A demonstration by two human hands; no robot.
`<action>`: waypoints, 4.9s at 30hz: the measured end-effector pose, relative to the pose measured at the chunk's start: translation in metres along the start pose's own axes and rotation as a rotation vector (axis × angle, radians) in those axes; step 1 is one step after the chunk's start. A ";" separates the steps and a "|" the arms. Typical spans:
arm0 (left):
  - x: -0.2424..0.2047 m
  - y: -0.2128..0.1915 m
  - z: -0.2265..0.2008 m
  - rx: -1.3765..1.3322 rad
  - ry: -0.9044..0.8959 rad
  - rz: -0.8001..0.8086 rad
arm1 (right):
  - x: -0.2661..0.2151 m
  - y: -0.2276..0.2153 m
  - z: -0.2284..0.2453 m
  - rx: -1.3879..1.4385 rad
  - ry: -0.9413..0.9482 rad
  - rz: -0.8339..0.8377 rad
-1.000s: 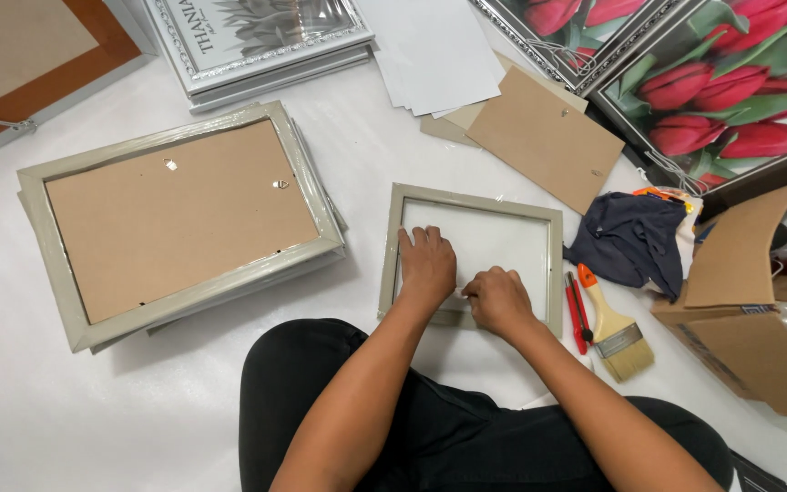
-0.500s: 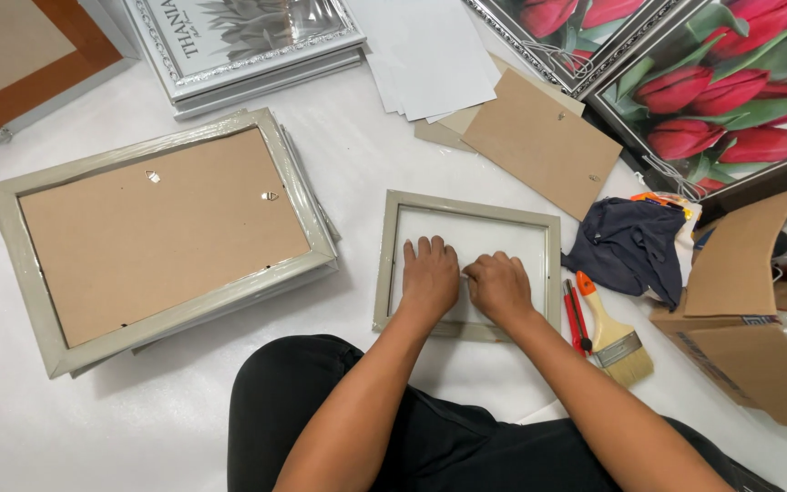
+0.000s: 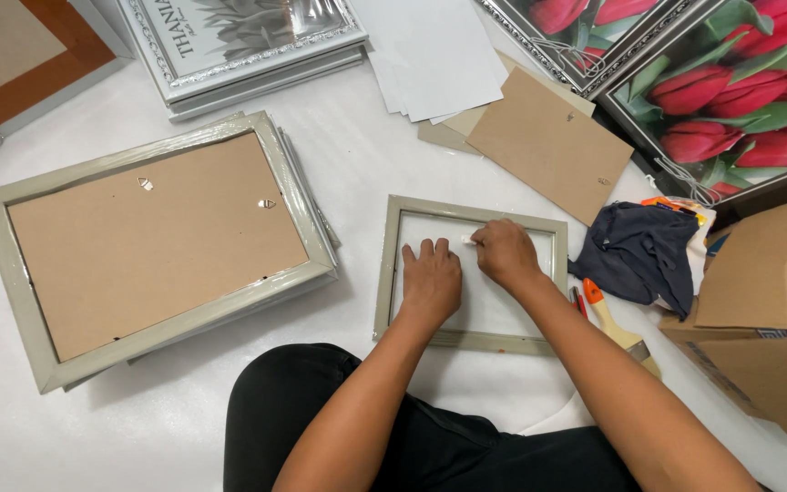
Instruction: Cleaning glass and assembling components of a picture frame
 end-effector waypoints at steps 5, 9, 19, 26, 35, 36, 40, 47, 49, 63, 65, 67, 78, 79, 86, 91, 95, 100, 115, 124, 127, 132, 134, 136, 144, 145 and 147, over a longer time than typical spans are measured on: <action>0.001 0.013 0.000 0.056 0.005 -0.013 | -0.061 0.004 0.022 0.034 -0.005 0.096; -0.002 0.018 -0.004 0.104 0.004 -0.013 | -0.106 0.006 0.039 0.074 -0.028 0.194; -0.018 0.006 -0.028 0.013 0.051 0.060 | -0.123 -0.001 0.050 0.033 -0.040 0.231; -0.005 0.024 -0.025 0.042 0.050 0.086 | -0.052 -0.002 -0.002 0.012 0.025 -0.006; -0.004 0.013 -0.024 0.031 0.060 0.118 | 0.017 0.011 -0.035 -0.012 0.006 -0.085; -0.006 0.009 -0.025 0.041 0.062 0.114 | 0.018 0.011 -0.033 -0.019 -0.008 -0.070; -0.011 0.000 -0.024 0.060 0.059 0.092 | -0.001 0.006 -0.024 -0.013 0.011 -0.043; -0.010 0.010 -0.024 0.071 0.060 0.071 | -0.082 0.018 0.007 0.032 -0.018 0.108; -0.011 0.013 -0.024 0.070 0.058 0.082 | -0.104 0.017 0.017 0.040 -0.038 0.140; -0.009 0.021 -0.023 0.050 0.018 0.153 | -0.092 0.008 0.002 0.021 0.068 0.035; -0.007 0.024 -0.023 0.058 0.013 0.169 | -0.071 0.010 -0.012 0.039 0.084 0.014; -0.005 0.024 -0.023 0.063 0.005 0.184 | -0.049 0.010 -0.025 0.057 0.095 -0.006; 0.006 0.026 -0.023 0.053 0.037 0.169 | 0.009 0.007 -0.056 0.059 0.128 0.027; 0.004 0.022 -0.024 0.057 0.043 0.165 | 0.000 0.007 -0.054 0.057 0.134 0.021; -0.010 0.007 -0.028 0.068 0.078 0.054 | -0.077 0.021 -0.020 0.077 0.064 0.165; -0.033 -0.007 -0.049 -0.006 0.179 0.011 | -0.124 -0.010 0.005 0.114 0.052 0.277; -0.042 0.005 -0.073 0.021 0.279 -0.041 | -0.142 -0.050 -0.024 0.366 0.218 0.361; -0.050 0.023 -0.096 0.118 0.332 -0.071 | -0.159 -0.078 -0.065 0.548 0.350 0.204; -0.050 0.050 -0.122 0.289 0.496 -0.194 | -0.143 -0.074 -0.100 0.824 0.477 0.015; 0.072 0.050 -0.099 0.377 0.357 -0.333 | -0.142 -0.100 -0.123 0.840 0.594 0.046; 0.103 0.043 -0.093 0.373 0.280 -0.303 | -0.137 -0.103 -0.125 0.877 0.580 0.040; 0.133 0.037 -0.094 0.412 0.158 -0.149 | -0.135 -0.115 -0.128 0.943 0.601 0.012; 0.135 0.038 -0.094 0.410 0.153 -0.132 | -0.137 -0.122 -0.131 0.956 0.610 -0.019; 0.135 0.037 -0.096 0.409 0.146 -0.127 | -0.139 -0.127 -0.133 0.964 0.610 -0.060; 0.080 0.057 -0.116 0.334 0.244 -0.108 | -0.141 -0.118 -0.137 0.976 0.590 -0.196; 0.067 0.056 -0.118 0.339 0.235 -0.117 | -0.141 -0.117 -0.134 0.978 0.577 -0.199; 0.041 0.058 -0.128 0.282 0.263 -0.124 | -0.143 -0.113 -0.134 0.969 0.592 -0.206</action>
Point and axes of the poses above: each hand's wrist, its own x-axis towards the middle knuckle, its own y-axis out of the palm, z = x × y, the point moved 10 cm from there along x, towards the middle knuckle, and after that the axes turned 5 degrees about z, right-handed, at the moved point
